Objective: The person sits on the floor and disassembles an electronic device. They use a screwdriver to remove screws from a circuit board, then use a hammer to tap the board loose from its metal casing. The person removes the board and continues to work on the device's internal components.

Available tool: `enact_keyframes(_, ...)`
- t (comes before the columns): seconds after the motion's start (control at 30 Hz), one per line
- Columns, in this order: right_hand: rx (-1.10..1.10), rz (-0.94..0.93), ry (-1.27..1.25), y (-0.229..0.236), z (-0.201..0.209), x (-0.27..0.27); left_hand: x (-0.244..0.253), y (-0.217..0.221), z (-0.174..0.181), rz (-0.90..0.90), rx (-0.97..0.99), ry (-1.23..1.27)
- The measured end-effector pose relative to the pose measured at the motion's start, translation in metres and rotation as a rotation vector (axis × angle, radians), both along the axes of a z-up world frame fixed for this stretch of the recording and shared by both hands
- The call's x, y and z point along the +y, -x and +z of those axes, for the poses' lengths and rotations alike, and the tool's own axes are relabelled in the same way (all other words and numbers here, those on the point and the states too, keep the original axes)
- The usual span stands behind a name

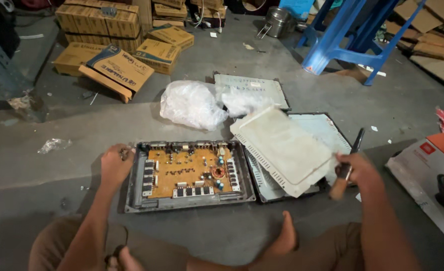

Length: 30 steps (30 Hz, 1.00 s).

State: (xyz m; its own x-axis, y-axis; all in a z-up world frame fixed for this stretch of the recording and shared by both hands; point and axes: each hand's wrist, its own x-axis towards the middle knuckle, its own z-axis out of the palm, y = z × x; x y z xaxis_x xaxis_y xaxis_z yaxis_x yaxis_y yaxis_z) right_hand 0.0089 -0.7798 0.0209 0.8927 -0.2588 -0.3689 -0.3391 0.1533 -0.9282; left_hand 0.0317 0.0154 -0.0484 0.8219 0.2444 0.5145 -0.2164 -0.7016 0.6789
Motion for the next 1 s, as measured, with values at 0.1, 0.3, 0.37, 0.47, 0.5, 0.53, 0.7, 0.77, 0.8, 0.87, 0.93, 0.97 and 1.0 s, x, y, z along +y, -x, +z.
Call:
enact_keyframes(0.1, 0.172, 0.086, 0.230, 0.014, -0.019, -0.001, 0.001, 0.003, 0.001, -0.006, 0.014, 0.006)
enact_keyframes(0.3, 0.414, 0.127, 1.508, 0.011, -0.026, 0.023, -0.002, 0.002, 0.012, 0.045, 0.022, 0.006)
enact_keyframes(0.37, 0.244, 0.009, 1.723, -0.005, -0.021, 0.041, -0.005, 0.000, 0.014, 0.047, -0.011, 0.021)
enact_keyframes(0.47, -0.063, -0.028, 1.598, -0.066, -0.010, 0.076, -0.012, -0.011, 0.018, 0.050, -0.069, 0.026)
enact_keyframes(0.5, -0.040, -0.016, 1.551, -0.090, -0.010, 0.090, -0.012, -0.012, 0.018, 0.050, -0.089, 0.016)
enact_keyframes(0.53, -0.017, -0.003, 1.505, -0.114, -0.013, 0.107, -0.013, -0.014, 0.018, 0.051, -0.110, 0.006)
enact_keyframes(0.7, -0.358, 0.110, 1.360, -0.219, -0.022, 0.216, -0.010, -0.019, 0.025, 0.099, -0.009, 0.034)
enact_keyframes(0.77, -0.355, 0.166, 1.452, -0.244, -0.019, 0.274, -0.008, -0.022, 0.029, 0.114, -0.032, 0.056)
enact_keyframes(0.8, -0.351, 0.194, 1.497, -0.253, -0.019, 0.308, -0.007, -0.024, 0.030, 0.116, -0.070, 0.072)
enact_keyframes(0.87, -0.504, 0.254, 1.340, -0.263, -0.018, 0.378, -0.006, -0.030, 0.032, 0.118, -0.126, 0.116)
enact_keyframes(0.93, -0.413, 0.488, 1.344, -0.263, -0.020, 0.444, -0.005, -0.033, 0.033, 0.133, -0.159, 0.165)
enact_keyframes(0.97, -0.391, 0.561, 1.316, -0.257, -0.025, 0.473, -0.005, -0.033, 0.034, 0.144, -0.142, 0.167)
enact_keyframes(1.0, -0.301, 0.634, 1.339, -0.250, -0.030, 0.502, -0.006, -0.032, 0.034, 0.156, -0.125, 0.169)
